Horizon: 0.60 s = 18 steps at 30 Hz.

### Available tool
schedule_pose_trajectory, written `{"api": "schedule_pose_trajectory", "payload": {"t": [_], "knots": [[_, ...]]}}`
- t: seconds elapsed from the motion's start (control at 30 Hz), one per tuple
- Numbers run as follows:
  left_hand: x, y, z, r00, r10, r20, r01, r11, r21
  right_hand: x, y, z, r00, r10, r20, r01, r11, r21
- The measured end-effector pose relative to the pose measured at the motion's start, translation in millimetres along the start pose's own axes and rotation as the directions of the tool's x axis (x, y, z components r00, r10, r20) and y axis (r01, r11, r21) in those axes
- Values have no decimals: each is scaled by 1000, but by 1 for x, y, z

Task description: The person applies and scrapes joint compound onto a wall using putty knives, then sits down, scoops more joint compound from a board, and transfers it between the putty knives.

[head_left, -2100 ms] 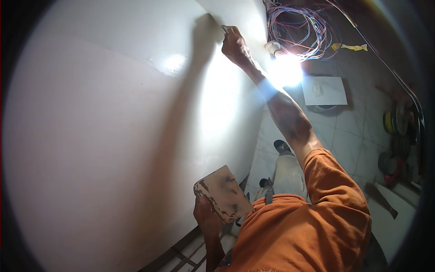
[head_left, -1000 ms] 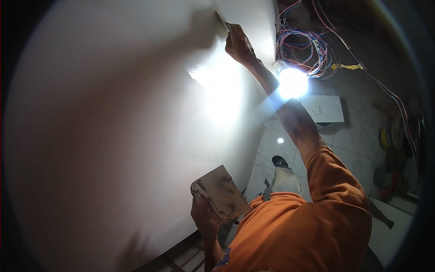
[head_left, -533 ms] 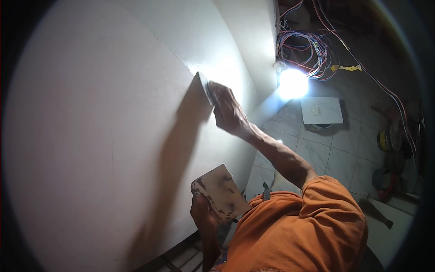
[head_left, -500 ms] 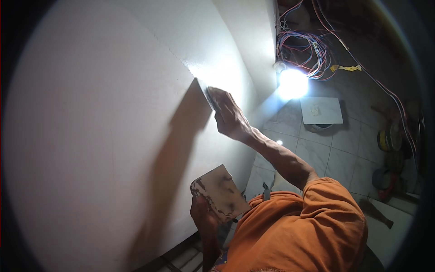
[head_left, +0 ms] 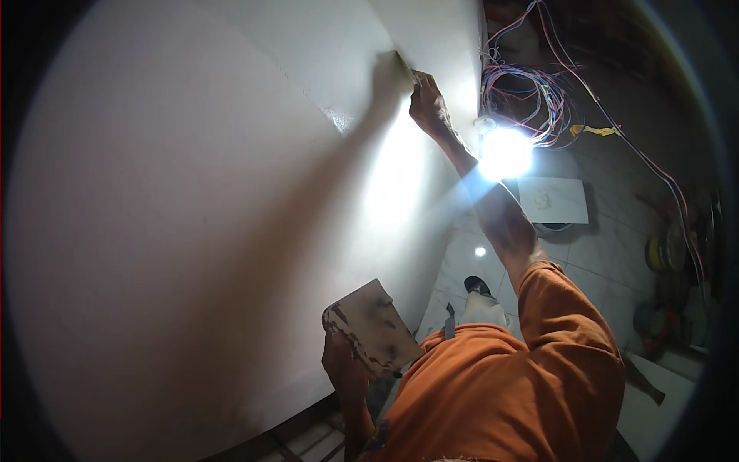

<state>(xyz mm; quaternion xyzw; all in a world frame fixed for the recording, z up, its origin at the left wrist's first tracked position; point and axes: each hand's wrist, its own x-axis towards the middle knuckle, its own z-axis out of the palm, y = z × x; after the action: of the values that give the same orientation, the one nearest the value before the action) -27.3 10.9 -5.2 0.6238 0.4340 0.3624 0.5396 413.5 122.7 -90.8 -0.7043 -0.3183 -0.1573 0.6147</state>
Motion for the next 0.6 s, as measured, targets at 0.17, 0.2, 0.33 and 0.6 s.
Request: {"api": "schedule_pose_trajectory", "payload": {"t": [0.17,0.2,0.33,0.6], "knots": [[-2,3,1,1000,-12,21,13,1000,-28,-11,-4,14,985,-150,-88,149,989,-13],[-3,4,2,1000,-13,22,14,1000,-28,-20,-13,13,984,-158,-84,157,987,-9],[0,4,0,998,-56,7,57,998,-15,-74,-50,-13,958,-287,-9,287,956,58],[-2,6,2,997,-68,44,71,994,-87,15,-63,-30,990,-122,-76,129,987,94]]}}
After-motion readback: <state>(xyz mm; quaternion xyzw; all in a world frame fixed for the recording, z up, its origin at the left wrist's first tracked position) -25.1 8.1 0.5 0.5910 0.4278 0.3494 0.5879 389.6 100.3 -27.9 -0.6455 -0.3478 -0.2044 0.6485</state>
